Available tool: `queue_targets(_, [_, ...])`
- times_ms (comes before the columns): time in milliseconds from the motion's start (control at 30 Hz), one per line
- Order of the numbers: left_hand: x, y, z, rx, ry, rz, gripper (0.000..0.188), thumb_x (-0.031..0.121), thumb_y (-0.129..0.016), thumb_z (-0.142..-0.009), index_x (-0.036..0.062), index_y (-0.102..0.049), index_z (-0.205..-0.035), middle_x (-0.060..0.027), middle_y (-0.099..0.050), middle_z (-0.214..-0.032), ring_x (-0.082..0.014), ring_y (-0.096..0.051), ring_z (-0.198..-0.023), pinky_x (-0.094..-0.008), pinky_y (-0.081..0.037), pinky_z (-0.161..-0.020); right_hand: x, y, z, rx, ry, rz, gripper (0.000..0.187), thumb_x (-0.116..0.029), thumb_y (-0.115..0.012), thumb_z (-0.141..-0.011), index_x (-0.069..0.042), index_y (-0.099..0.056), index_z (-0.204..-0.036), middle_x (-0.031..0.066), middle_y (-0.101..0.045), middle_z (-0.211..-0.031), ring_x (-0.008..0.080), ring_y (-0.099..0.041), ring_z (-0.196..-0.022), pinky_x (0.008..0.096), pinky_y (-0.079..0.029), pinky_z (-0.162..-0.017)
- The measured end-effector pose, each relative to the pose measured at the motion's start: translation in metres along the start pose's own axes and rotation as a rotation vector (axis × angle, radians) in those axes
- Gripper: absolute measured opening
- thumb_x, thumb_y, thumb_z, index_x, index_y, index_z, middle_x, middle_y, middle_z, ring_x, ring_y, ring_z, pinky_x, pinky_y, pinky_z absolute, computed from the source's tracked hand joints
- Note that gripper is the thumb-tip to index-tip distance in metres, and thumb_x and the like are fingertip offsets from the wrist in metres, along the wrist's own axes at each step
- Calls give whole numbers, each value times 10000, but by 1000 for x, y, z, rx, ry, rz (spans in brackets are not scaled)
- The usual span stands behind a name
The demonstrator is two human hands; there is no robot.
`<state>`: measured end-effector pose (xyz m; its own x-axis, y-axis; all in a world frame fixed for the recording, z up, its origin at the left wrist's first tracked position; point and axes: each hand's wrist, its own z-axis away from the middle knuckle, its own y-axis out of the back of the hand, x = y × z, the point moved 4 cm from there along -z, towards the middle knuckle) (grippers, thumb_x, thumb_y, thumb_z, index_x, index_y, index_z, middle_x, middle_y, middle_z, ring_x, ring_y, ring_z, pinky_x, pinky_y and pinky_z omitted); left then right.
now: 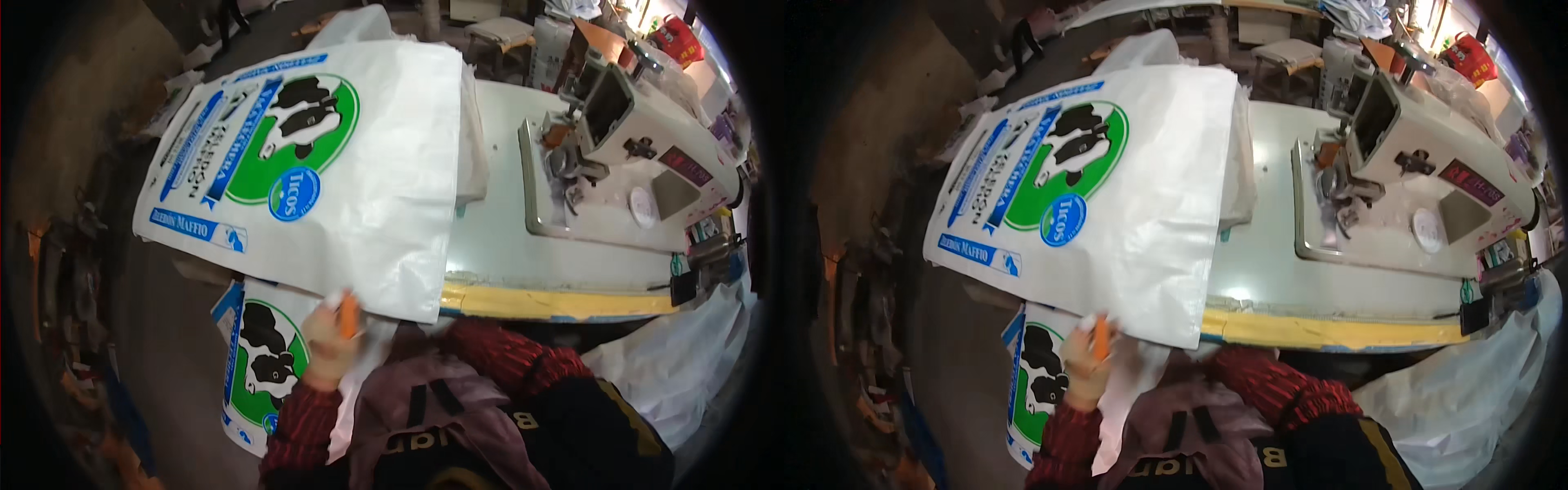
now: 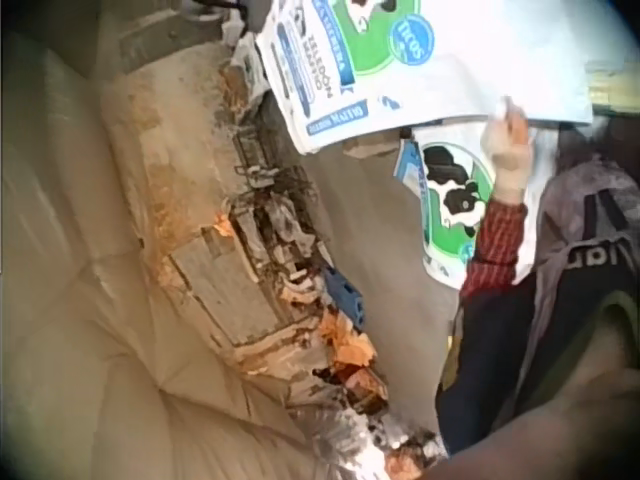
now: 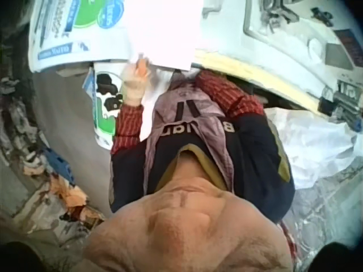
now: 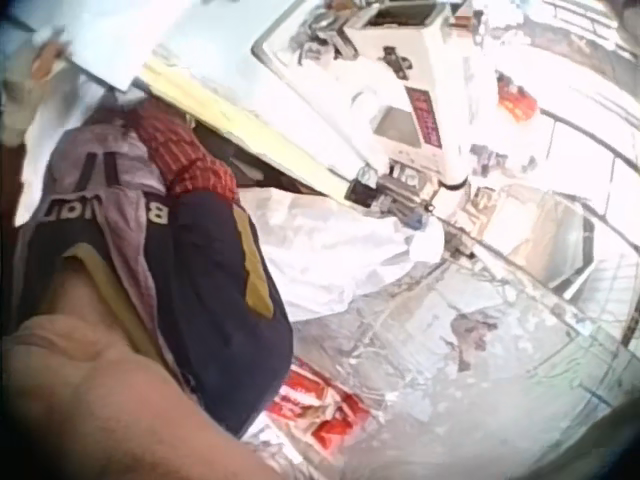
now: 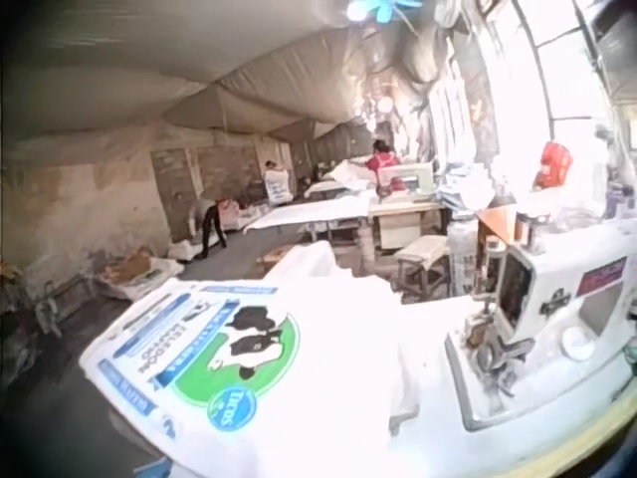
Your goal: Aligning, folding, and sewing heavy printed plastic bags using an industrial sewing machine.
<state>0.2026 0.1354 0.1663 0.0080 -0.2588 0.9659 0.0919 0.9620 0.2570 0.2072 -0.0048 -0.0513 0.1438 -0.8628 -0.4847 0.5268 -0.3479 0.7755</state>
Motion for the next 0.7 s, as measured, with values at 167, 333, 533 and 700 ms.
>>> queue_targets(167, [71,-121,-128,326,-785,-847,406,318,-614,-774,-13,-560,-1003,-170,-559,-1074,-309,-506,-1067,-419,-401,-877,37,-8,67,144,172,-208,597,-476,-336,-853,-110,-352,-1324,135,-320,-1393,315,-368,-1246,446,-319,-1012])
queue_targets(333, [30,-140,-203,366,-449,-1039,319,303,-619,-740,56,-582,-938,-133,-562,-1056,-315,-484,-1040,-427,-377,-861,27,43,122,-168,-93,-263,486,-503,-473,-834,-83,-583,-1052,211,-594,-1009,364,-543,-998,398,-409,-879])
queue_targets(533, [24,-98,-201,391,-329,-411,325,316,-590,-793,18,-552,-667,-137,-591,-677,-296,-571,-656,-384,-434,-592,4,166,152,-42,414,-936,412,-396,-519,-854,-69,-574,-1099,112,-615,-970,197,-565,-909,308,-418,-842])
queue_targets(700, [32,-121,-108,148,-211,-523,353,319,-582,-821,-3,-541,-683,-223,-547,-632,-373,-540,-590,-414,-409,-524,46,191,131,592,-151,-1572,496,-322,-663,-770,-48,-521,-1159,77,-591,-977,162,-560,-849,292,-451,-749])
